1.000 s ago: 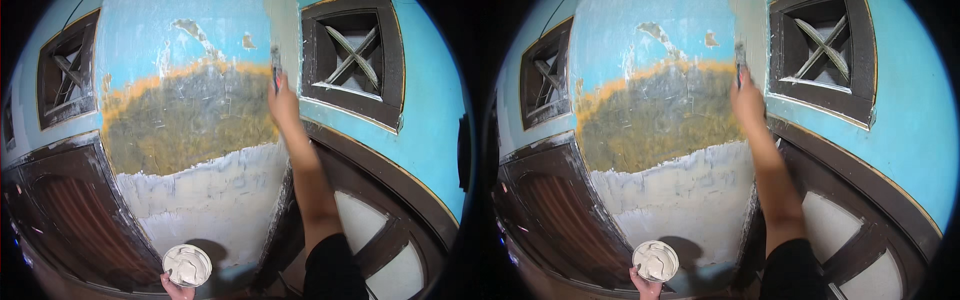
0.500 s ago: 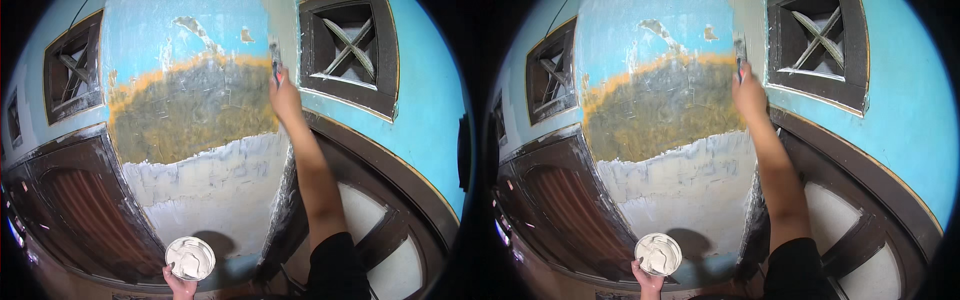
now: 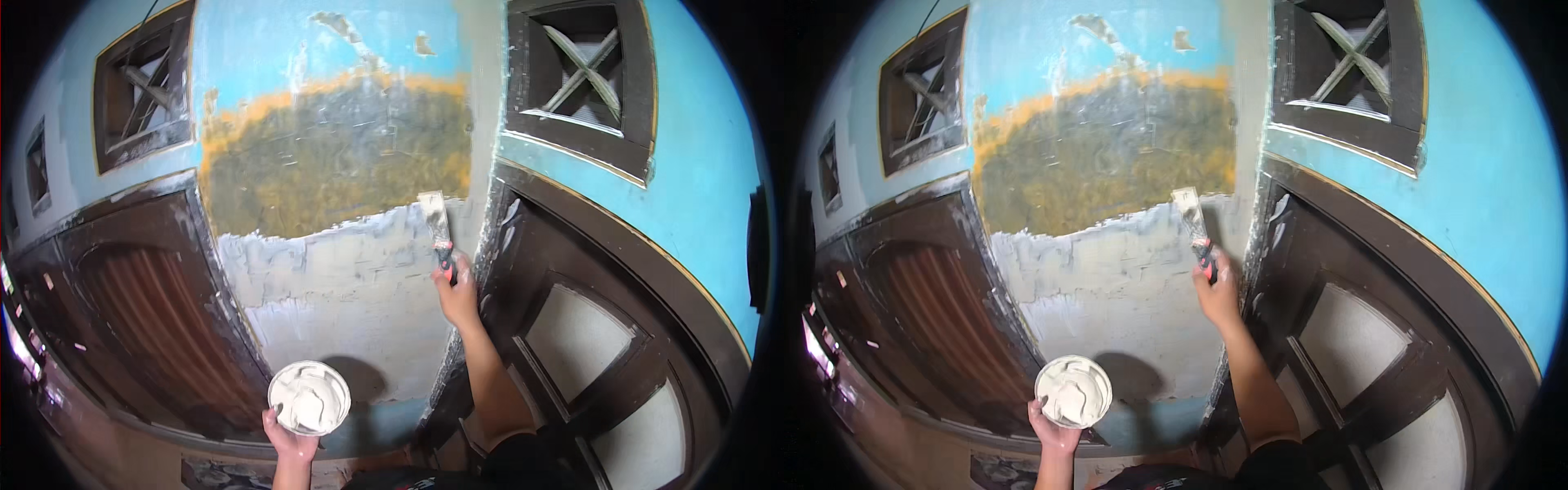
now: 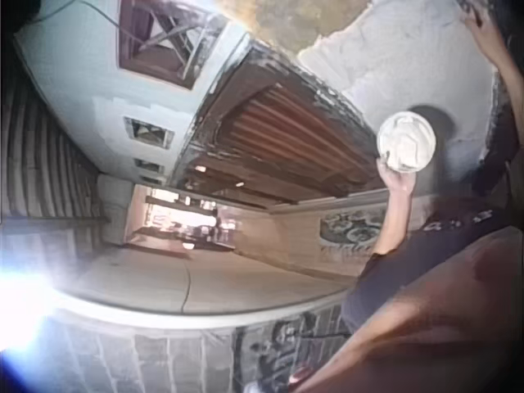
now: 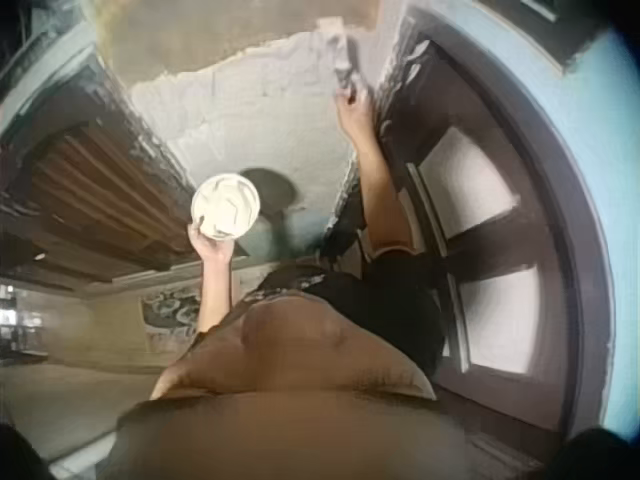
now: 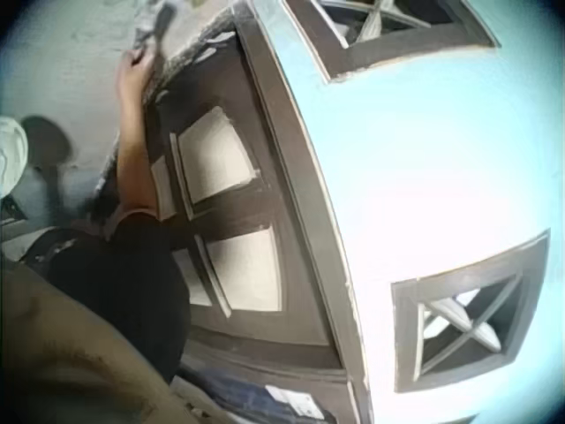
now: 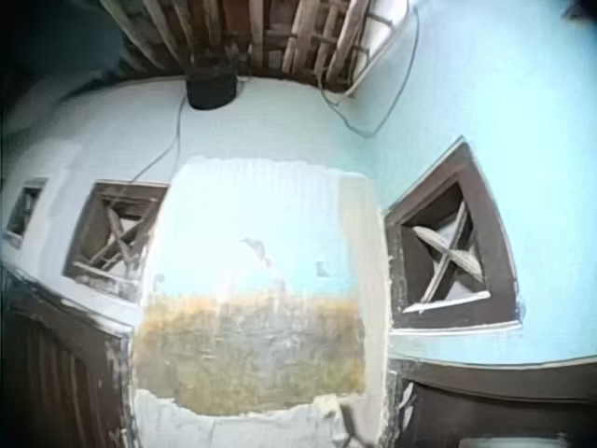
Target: The person applies wall putty to an interior wall using a putty knife, scooping the material from a container and spreading it onto the wall surface.
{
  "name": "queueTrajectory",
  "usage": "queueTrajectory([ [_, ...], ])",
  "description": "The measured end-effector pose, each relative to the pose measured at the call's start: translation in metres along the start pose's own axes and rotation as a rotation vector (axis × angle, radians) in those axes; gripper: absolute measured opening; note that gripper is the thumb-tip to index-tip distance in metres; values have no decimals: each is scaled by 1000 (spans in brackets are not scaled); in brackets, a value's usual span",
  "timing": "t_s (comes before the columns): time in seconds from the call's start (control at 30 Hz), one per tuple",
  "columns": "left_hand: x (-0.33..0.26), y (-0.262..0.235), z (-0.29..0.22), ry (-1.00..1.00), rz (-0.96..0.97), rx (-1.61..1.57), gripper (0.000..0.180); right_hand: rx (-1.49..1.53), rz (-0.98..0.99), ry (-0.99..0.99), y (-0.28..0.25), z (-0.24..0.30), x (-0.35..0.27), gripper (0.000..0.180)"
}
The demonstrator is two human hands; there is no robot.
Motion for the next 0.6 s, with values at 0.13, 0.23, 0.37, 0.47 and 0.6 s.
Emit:
queueTrajectory([
  [0.13,3,19,3,-70,45,-39,70,4,183,-63,19,42,-55,30],
  [0.23,11,34,7,-68,16,-44,66,-113,475,-256,46,51,-95,31],
  [0.37,7,44,2,-140,64,-107,63,-350,390,-430,49,30,-109,35],
  [0.47,8,30,-10,-89,45,-95,63,-390,315,-433,37,20,-99,37],
  [0.6,8,24,-16,-44,47,-106,61,-311,308,-380,48,40,-97,37],
])
Point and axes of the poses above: each hand's wrist, its own x-axis towards the middle knuckle, its own y-axis out of the palm, z = x × y, the point moved 7 cm from there along x, towards the middle knuckle, and after that the axes turned 14 degrees about -z, right-handed, at the moved point
